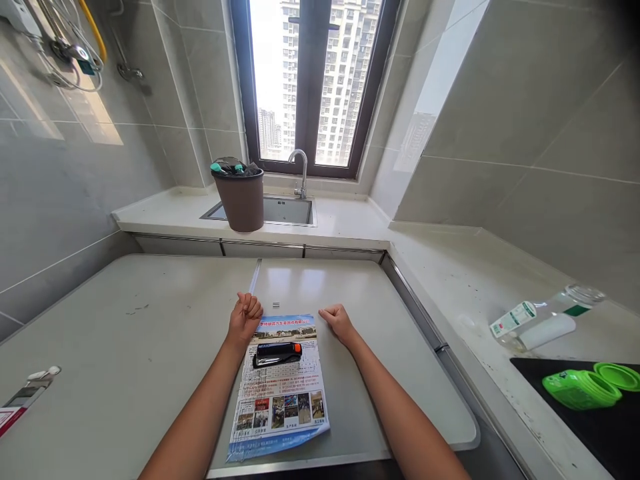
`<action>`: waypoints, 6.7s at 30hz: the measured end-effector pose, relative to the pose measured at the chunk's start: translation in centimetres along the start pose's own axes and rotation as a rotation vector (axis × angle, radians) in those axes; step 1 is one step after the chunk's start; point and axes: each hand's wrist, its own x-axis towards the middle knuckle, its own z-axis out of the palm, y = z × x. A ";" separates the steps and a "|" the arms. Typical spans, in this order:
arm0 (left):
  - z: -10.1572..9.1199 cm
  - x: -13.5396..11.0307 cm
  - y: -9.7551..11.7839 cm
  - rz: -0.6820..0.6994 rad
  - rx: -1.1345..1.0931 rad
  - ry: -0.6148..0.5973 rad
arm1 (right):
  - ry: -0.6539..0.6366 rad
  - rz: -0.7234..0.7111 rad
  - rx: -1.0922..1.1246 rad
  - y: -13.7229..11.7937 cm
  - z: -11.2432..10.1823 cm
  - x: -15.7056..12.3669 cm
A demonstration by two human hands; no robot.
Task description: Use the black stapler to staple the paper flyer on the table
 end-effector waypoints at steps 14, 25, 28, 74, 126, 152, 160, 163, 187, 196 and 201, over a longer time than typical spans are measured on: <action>0.6 0.5 0.2 -0.001 0.290 0.048 | 0.012 -0.055 -0.056 -0.5 0.4 0.0; -2.4 -5.6 0.6 0.228 1.356 0.159 | -0.010 -0.117 -0.148 0.3 1.0 0.4; -2.8 -6.4 0.5 0.231 1.404 0.089 | 0.036 -0.155 -0.164 -0.8 2.0 0.1; 2.3 -8.9 -7.8 0.241 1.797 -0.458 | 0.269 -0.410 -0.313 -2.0 -3.1 -10.8; 1.0 -8.3 -6.9 -0.316 0.194 -0.065 | 0.136 -0.380 -1.152 -8.7 5.2 -13.6; 0.4 -8.1 -6.9 -0.413 0.201 -0.171 | -0.027 -0.553 -1.320 -9.3 2.8 -11.5; 0.8 -8.2 -6.1 -0.430 0.112 -0.031 | 0.234 -0.282 -0.913 -8.1 1.3 -11.2; 1.3 -8.1 -5.5 -0.428 0.038 0.001 | 0.349 -0.109 -0.612 -5.9 0.9 -11.7; 3.7 -9.9 -4.2 -0.432 0.337 -0.409 | 0.269 -0.487 -0.666 -8.7 4.5 -13.9; 3.3 -10.5 -4.5 -0.510 0.448 -0.503 | 0.104 -0.532 -0.688 -9.0 7.8 -12.7; 3.5 -10.7 -4.3 -0.613 0.441 -0.591 | 0.014 -0.565 -0.648 -8.9 7.0 -12.6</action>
